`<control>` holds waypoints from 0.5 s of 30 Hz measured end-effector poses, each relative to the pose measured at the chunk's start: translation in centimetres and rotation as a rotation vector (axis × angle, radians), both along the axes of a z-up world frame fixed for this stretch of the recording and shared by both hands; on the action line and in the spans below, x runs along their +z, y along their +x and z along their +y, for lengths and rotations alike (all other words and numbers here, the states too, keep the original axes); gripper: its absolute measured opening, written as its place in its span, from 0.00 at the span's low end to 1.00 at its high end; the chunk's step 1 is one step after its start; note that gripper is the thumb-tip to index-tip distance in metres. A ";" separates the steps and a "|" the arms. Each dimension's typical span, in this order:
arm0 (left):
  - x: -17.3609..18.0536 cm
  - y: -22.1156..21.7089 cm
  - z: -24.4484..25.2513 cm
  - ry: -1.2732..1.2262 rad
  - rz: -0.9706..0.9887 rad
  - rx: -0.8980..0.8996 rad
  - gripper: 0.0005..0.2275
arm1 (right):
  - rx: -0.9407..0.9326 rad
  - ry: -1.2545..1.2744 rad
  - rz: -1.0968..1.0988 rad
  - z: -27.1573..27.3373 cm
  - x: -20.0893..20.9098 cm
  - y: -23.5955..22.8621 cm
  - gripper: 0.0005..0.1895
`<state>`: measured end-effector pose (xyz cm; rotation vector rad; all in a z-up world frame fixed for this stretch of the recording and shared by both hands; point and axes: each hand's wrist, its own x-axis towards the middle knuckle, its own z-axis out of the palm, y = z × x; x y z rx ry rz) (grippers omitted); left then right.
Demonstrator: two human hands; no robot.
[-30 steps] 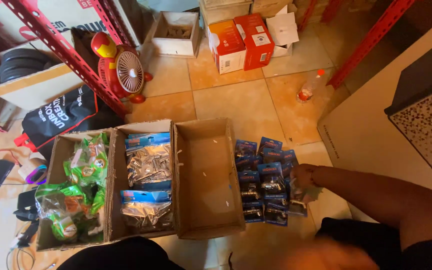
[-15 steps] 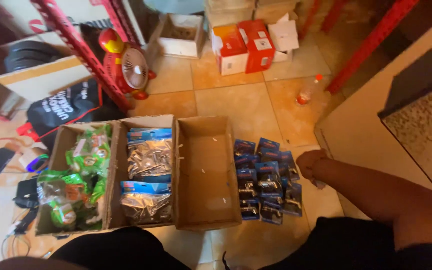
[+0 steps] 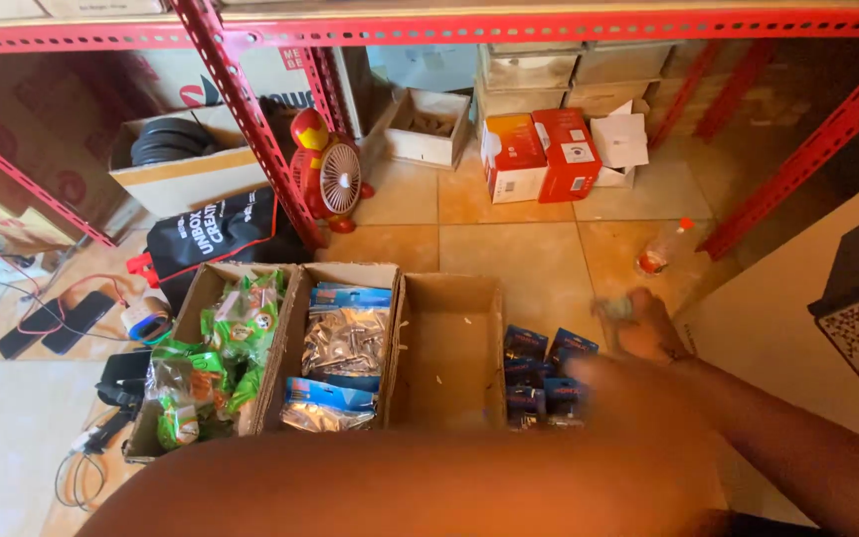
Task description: The person sits on the floor and repeatedly wipes the packaging of small brass pipes with a cloth. They pick up each pipe from a pile, wipe the front and back of the packaging, and place it into a cardboard box.
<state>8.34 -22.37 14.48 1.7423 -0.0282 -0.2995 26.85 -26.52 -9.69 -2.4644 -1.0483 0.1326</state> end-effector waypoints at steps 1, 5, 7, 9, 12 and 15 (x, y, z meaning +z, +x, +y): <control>-0.2 -1.9 4.1 0.535 -0.059 -0.132 0.16 | 0.055 0.250 -0.048 0.5 1.2 -0.4 0.30; -10.1 -2.1 18.8 -0.384 0.364 -0.029 0.54 | -0.018 0.609 -0.154 4.7 9.1 -7.2 0.31; -8.3 -3.5 18.9 -0.613 0.359 0.100 0.54 | 0.172 0.582 -0.138 6.1 11.7 -10.1 0.29; -7.4 -4.7 19.4 -0.844 0.369 0.234 0.54 | 0.353 0.549 -0.103 7.1 13.1 -12.5 0.27; -7.3 -6.6 20.4 -0.788 0.354 0.405 0.29 | 0.741 0.344 -0.361 7.8 13.8 -14.3 0.24; -9.4 -8.5 22.2 -0.676 0.442 0.521 0.25 | 0.976 0.226 -0.462 7.8 14.0 -14.0 0.20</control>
